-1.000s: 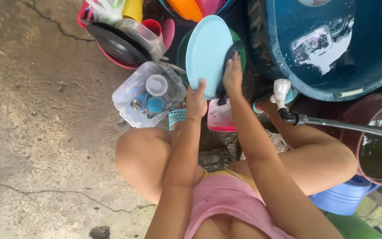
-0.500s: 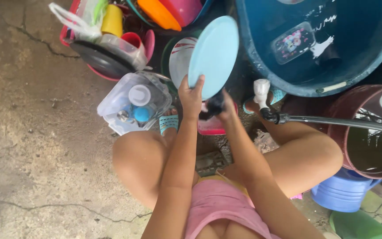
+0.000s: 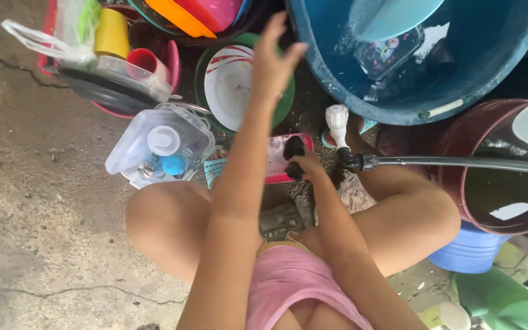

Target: Washing various dishes, plates, and containers in a basin outdoors.

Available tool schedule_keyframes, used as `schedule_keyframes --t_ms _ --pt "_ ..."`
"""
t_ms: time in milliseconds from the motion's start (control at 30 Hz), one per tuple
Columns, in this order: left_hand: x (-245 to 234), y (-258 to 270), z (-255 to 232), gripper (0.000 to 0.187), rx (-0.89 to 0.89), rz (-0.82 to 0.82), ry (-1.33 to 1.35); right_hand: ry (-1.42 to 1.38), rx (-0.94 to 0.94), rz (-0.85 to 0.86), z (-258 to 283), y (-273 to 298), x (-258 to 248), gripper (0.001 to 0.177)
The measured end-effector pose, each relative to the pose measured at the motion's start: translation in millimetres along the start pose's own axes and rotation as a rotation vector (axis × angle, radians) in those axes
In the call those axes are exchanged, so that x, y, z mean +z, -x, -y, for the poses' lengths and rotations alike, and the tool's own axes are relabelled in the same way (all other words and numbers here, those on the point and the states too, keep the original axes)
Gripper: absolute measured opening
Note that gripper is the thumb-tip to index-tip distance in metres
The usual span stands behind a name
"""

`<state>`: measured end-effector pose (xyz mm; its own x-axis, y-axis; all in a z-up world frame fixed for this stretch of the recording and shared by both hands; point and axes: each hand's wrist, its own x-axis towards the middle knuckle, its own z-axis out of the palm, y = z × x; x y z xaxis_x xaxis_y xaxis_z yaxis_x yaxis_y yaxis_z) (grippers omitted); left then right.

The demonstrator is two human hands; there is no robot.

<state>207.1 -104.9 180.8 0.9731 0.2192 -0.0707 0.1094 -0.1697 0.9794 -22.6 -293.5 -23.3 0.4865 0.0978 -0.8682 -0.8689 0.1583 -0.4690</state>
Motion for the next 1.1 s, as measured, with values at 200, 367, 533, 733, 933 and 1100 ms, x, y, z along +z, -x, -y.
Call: schedule_keyframes --t_ms 200,367,533,733,933,1100 --pt "-110.9 38.4 206.9 0.077 -0.283 -0.399 -0.577 0.533 -0.086 -0.185 -72.5 -55.9 -47.0 0.069" --pt "-108.1 77.8 253.4 0.072 -0.433 -0.38 -0.49 1.083 -0.322 -0.296 -56.0 -29.0 0.8 0.079" --pt "-113.2 71.8 232.0 0.052 -0.476 -0.384 -0.528 1.449 -0.487 -0.223 -54.7 -4.8 46.6 0.081" --pt "-104.4 69.6 213.7 0.027 -0.519 -0.097 -0.376 1.881 -0.494 -0.071 -71.2 -30.2 52.3 0.078" --pt "-101.0 79.2 209.9 0.035 -0.641 -0.056 -0.304 1.942 -0.629 0.017 -93.5 -79.9 10.1 0.046" --pt "-104.3 85.5 226.8 0.036 -0.649 -0.129 -0.271 1.824 -0.799 0.156 -68.0 -106.7 -4.1 0.026"
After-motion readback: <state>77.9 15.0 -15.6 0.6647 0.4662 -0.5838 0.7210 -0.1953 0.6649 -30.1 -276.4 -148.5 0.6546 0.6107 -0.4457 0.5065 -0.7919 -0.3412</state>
